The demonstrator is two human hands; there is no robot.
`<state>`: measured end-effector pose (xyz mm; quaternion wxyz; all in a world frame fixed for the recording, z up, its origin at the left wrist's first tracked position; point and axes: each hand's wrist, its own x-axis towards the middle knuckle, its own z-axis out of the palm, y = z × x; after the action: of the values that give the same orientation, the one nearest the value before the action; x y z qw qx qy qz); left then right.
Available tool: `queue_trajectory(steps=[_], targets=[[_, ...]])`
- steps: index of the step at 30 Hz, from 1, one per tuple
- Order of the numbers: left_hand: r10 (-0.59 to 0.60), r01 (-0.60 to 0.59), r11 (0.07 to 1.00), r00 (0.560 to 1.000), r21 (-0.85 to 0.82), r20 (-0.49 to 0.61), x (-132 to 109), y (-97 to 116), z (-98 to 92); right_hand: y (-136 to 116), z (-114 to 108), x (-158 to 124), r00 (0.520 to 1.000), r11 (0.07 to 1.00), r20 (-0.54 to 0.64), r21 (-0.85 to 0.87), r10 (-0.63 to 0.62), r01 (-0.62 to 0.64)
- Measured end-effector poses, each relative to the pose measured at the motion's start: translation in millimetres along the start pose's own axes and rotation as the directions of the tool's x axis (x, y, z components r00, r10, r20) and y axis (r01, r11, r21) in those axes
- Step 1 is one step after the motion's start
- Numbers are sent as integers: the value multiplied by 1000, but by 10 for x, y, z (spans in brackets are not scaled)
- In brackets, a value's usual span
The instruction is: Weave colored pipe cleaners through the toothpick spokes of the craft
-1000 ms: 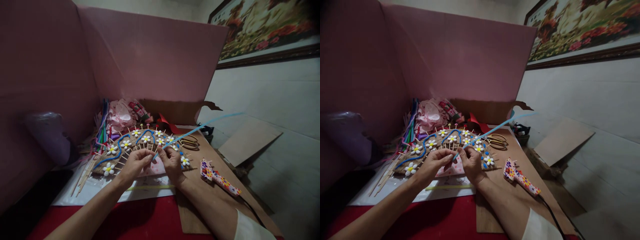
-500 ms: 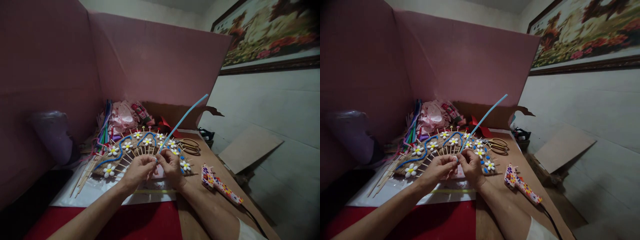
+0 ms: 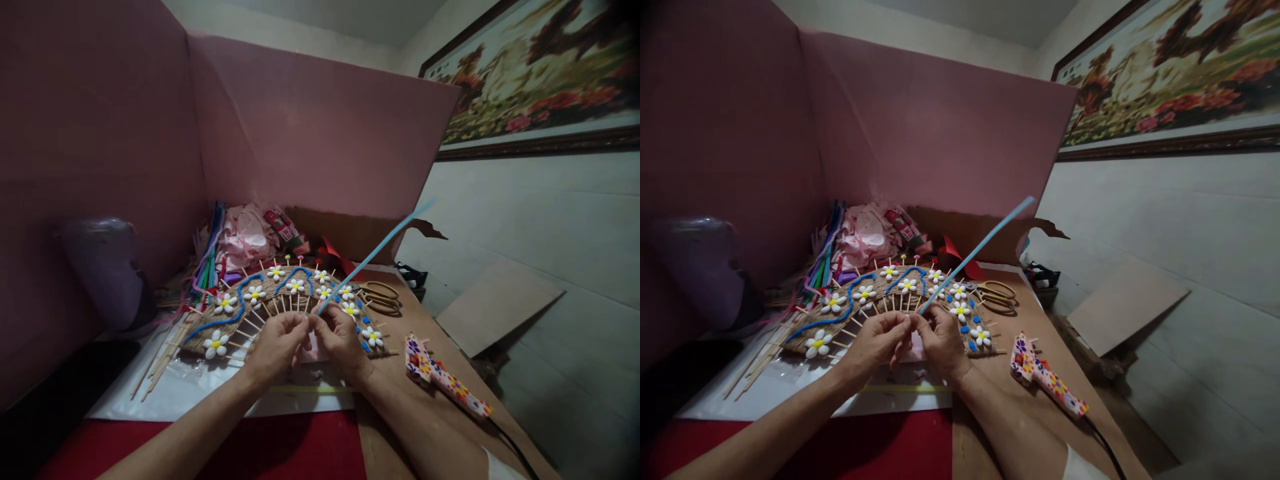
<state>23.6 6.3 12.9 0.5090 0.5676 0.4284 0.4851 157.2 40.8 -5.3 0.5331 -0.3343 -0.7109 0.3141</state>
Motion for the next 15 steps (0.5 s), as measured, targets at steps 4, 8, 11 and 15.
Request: queue_trajectory(steps=[4, 8, 11, 15], targets=[[21, -23, 999, 999, -34, -49, 2, -2, -15, -5, 1, 9, 999, 997, -27, 69, 36, -34], [144, -144, 990, 986, 12, -79, 18, -10, -58, -28, 14, 0, 995, 977, -19, 194, 98, -93], [257, -250, 964, 964, 89, -68, 22, -31, -69, -44, 30, -16, 991, 954, 1, 270, 131, -127], [469, -440, 847, 882, 299, -31, 23, -49, -86, -53, 44, -35, 985, 930, 39, 325, 165, -169]])
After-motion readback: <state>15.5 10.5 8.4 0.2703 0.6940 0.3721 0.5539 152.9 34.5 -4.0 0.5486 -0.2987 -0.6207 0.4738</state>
